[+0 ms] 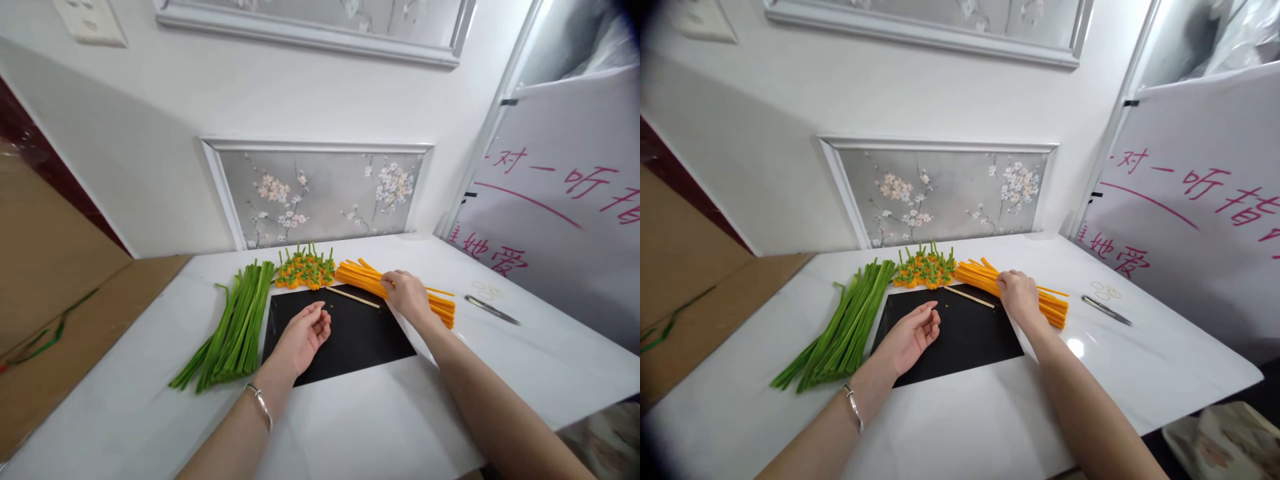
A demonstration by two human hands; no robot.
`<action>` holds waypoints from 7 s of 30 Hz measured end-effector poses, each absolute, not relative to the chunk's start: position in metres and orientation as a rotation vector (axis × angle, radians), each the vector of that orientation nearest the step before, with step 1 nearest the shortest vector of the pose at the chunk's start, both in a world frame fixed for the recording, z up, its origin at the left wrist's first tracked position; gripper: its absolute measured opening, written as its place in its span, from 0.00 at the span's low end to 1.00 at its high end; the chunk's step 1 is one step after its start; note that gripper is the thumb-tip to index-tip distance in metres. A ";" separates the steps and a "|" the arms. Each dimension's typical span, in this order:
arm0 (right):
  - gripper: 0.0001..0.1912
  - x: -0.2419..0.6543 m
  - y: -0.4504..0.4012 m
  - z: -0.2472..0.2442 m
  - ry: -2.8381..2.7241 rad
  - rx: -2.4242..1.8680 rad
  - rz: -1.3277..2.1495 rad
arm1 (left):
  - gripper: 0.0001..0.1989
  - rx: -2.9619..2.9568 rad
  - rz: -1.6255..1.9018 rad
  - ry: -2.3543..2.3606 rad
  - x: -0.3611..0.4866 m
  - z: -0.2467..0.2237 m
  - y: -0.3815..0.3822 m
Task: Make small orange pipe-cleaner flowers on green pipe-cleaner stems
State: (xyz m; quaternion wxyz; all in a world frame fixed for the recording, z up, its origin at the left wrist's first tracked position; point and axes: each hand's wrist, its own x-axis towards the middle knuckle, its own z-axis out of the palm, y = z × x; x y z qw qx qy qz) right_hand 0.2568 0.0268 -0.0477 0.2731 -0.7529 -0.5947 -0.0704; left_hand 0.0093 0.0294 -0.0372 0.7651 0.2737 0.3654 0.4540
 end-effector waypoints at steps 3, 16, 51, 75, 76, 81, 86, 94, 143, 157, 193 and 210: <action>0.12 0.256 0.029 -0.047 -1.586 -2.072 -0.244 | 0.07 0.593 0.984 0.806 0.009 -0.037 0.029; 0.11 0.257 0.035 -0.057 -1.713 -2.152 -0.365 | 0.07 0.585 0.979 0.806 0.008 -0.034 0.026; 0.18 0.184 -0.020 -0.042 -1.760 -1.252 0.672 | 0.09 0.983 1.416 0.613 0.006 0.000 0.011; 0.14 0.212 -0.022 -0.039 -1.801 -1.509 -0.174 | 0.17 1.213 1.322 0.915 0.007 0.005 0.010; 0.14 0.213 -0.022 -0.040 -1.824 -1.518 -0.172 | 0.17 1.217 1.334 0.926 0.007 0.005 0.010; 0.12 0.214 -0.019 -0.039 -1.923 -1.499 0.033 | 0.15 1.247 1.311 0.936 0.012 0.001 0.006; 0.18 0.190 -0.023 -0.030 -1.687 -1.151 0.491 | 0.16 1.241 1.077 0.821 0.025 -0.009 -0.003; 0.16 0.174 -0.027 -0.030 -1.495 -1.078 0.586 | 0.17 1.230 0.991 0.763 0.028 -0.009 -0.007; 0.17 0.178 -0.035 -0.029 -1.836 -1.120 -0.362 | 0.14 1.128 0.905 0.641 0.020 0.002 -0.006; 0.12 0.185 -0.032 -0.023 -1.615 -1.009 0.661 | 0.11 1.932 0.933 0.871 0.014 0.005 -0.007; 0.10 0.195 -0.032 -0.021 -2.039 -1.106 -0.354 | 0.16 1.871 0.758 0.866 0.005 0.007 0.004; 0.13 0.191 -0.035 -0.021 -2.046 -0.992 -0.496 | 0.14 1.741 0.727 0.762 0.009 0.006 -0.001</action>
